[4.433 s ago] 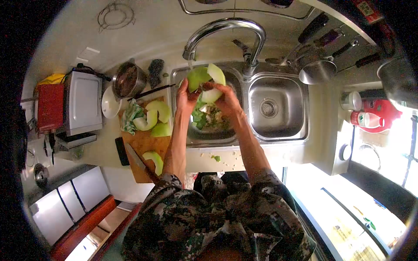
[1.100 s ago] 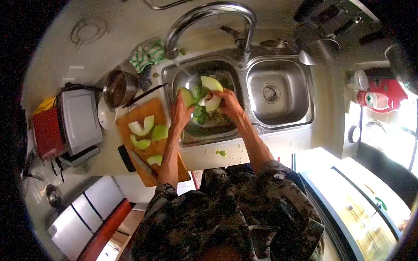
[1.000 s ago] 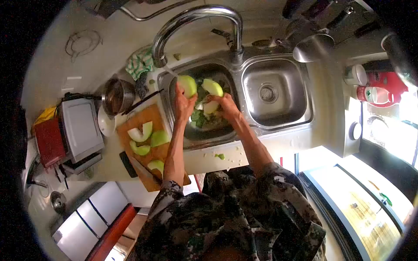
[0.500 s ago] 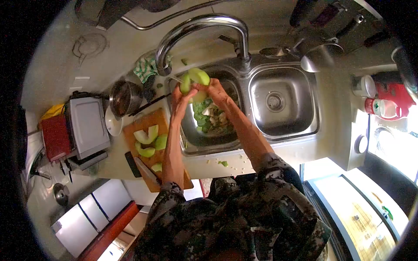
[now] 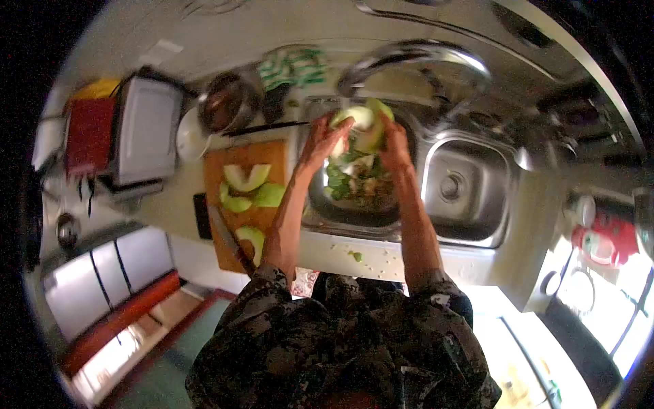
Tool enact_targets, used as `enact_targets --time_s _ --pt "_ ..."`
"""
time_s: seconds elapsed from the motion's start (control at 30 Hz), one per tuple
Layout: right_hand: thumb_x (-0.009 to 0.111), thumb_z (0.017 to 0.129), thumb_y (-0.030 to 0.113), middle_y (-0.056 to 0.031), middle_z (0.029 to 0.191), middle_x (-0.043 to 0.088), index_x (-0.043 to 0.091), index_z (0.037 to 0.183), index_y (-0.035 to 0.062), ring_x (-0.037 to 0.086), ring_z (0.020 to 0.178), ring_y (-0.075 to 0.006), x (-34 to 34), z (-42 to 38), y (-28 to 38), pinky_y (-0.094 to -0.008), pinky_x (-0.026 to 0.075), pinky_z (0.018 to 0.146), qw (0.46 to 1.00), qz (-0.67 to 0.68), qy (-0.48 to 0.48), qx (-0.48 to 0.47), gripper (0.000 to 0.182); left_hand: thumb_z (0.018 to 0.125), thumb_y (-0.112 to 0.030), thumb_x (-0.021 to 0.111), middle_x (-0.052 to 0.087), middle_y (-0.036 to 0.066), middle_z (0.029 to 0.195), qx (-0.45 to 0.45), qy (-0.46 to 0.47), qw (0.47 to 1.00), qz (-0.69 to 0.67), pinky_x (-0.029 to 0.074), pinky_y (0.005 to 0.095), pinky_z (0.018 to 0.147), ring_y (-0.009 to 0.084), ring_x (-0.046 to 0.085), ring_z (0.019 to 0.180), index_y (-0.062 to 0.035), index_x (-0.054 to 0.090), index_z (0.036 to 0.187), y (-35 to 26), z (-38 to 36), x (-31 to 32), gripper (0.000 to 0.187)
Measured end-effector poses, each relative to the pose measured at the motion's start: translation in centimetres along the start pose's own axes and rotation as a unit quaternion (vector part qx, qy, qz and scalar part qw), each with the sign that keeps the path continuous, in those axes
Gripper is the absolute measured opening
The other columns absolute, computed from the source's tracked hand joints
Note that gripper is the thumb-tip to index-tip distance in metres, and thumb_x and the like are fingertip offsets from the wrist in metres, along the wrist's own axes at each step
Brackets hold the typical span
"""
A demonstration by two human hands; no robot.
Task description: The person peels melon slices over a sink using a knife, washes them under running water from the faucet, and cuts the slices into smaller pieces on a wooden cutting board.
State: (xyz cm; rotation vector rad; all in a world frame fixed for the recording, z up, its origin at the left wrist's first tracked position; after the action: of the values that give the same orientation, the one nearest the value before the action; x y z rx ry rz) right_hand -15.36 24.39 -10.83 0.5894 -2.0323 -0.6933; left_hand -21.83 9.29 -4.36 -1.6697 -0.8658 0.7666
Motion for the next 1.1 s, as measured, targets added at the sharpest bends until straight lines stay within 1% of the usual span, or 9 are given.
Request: enact_targets --time_s 0.1,0.23,0.53,0.7,0.77,0.83,0.9,0.97,1.1 --pt "0.056 0.094 0.034 -0.0131 0.095 0.063 0.057 0.109 -0.0063 0.062 0.085 -0.0216 0.7 1.1 -3.5 -0.0371 0.055 0.077 0.999 -0.006 0.043 0.024 0.043 0.084 -0.024 0.067 0.059 0.008 0.061 -0.122 -0.029 0.96 -0.251 0.048 0.0332 0.046 0.0187 0.059 0.05 0.0046 0.063 0.089 2.3 -1.9 -2.2 0.03" --pt "0.067 0.088 0.025 -0.0085 0.087 0.065 0.061 0.099 -0.0031 0.061 0.073 -0.0168 2.7 -1.3 -3.7 -0.0322 0.052 0.069 0.997 -0.048 0.028 -0.044 0.031 0.083 -0.01 0.059 0.062 0.013 0.074 -0.159 -0.032 0.918 -0.361 0.056 0.036 0.064 0.0229 0.065 0.069 0.0055 0.061 0.089 4.3 -3.5 -4.0 0.016" --pt "0.07 0.082 0.017 -0.007 0.093 0.063 0.059 0.108 -0.0019 0.061 0.081 -0.0166 2.2 -1.3 -2.2 -0.0307 0.051 0.069 0.996 -0.003 0.061 -0.059 0.034 0.082 -0.012 0.061 0.056 0.017 0.087 -0.308 0.087 0.772 -0.549 0.058 0.0389 0.061 0.0267 0.061 0.073 0.0045 0.047 0.109 6.3 -1.7 -1.7 0.035" --pt "0.07 0.081 0.016 -0.0071 0.094 0.063 0.057 0.111 -0.0014 0.062 0.082 -0.0178 1.3 -0.7 -0.8 -0.0309 0.052 0.07 0.997 -0.009 0.064 -0.05 0.037 0.081 -0.02 0.062 0.056 0.012 0.089 -0.282 0.07 0.903 -0.317 0.053 0.0343 0.061 0.0231 0.06 0.077 0.0026 0.051 0.11 3.9 -1.5 -0.6 0.038" --pt "0.07 0.081 0.019 -0.0073 0.091 0.064 0.06 0.107 -0.0019 0.062 0.077 -0.0171 1.2 -0.8 -0.5 -0.0303 0.051 0.068 0.996 -0.029 0.075 -0.04 0.034 0.079 -0.03 0.066 0.057 0.009 0.09 -0.129 0.071 0.986 -0.072 0.05 0.0319 0.065 0.0203 0.06 0.08 0.0006 0.056 0.104 5.0 -0.4 -1.1 0.041" --pt "0.07 0.081 0.019 -0.0073 0.088 0.064 0.062 0.103 -0.0027 0.062 0.073 -0.0164 1.3 -0.1 -0.8 -0.0296 0.05 0.066 0.994 -0.052 0.094 -0.03 0.033 0.076 -0.036 0.069 0.058 0.009 0.092 -0.122 0.103 0.984 -0.073 0.049 0.0317 0.067 0.0188 0.059 0.082 -0.0006 0.06 0.099 6.1 0.2 -2.4 0.043" --pt "0.07 0.081 0.02 -0.0079 0.09 0.065 0.062 0.104 -0.003 0.061 0.073 -0.016 1.4 0.5 -1.0 -0.0293 0.049 0.065 0.994 -0.038 0.098 -0.027 0.033 0.076 -0.04 0.068 0.058 0.01 0.096 -0.076 0.106 0.983 0.127 0.049 0.0326 0.067 0.019 0.06 0.081 -0.0005 0.062 0.097 7.0 1.3 -3.6 0.045" --pt "0.069 0.082 0.021 -0.0093 0.09 0.065 0.063 0.105 -0.0041 0.062 0.075 -0.0165 1.6 0.3 -0.5 -0.0293 0.049 0.064 0.99 -0.077 0.114 -0.007 0.035 0.077 -0.044 0.066 0.06 0.01 0.088 -0.121 0.187 0.967 0.122 0.051 0.0319 0.06 0.0216 0.062 0.077 0.0027 0.063 0.094 3.1 0.6 -2.1 0.05" --pt "0.069 0.081 0.023 -0.012 0.089 0.066 0.063 0.103 -0.0071 0.062 0.075 -0.0184 1.7 1.3 -1.1 -0.0309 0.049 0.066 0.995 -0.054 0.081 -0.016 0.038 0.081 -0.047 0.063 0.063 0.011 0.07 -0.136 0.121 0.981 0.07 0.054 0.0304 0.045 0.0227 0.065 0.059 0.0062 0.062 0.092 2.6 0.4 -1.1 0.054"
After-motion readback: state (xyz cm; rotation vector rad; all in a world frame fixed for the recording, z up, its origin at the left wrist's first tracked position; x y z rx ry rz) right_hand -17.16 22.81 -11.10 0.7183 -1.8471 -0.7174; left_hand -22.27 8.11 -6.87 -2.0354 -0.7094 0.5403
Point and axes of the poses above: each hand's wrist, its own z-axis towards the middle knuckle, its own x-axis out of the palm, y = z × x, the point moved 3 cm from there along z, towards the middle knuckle
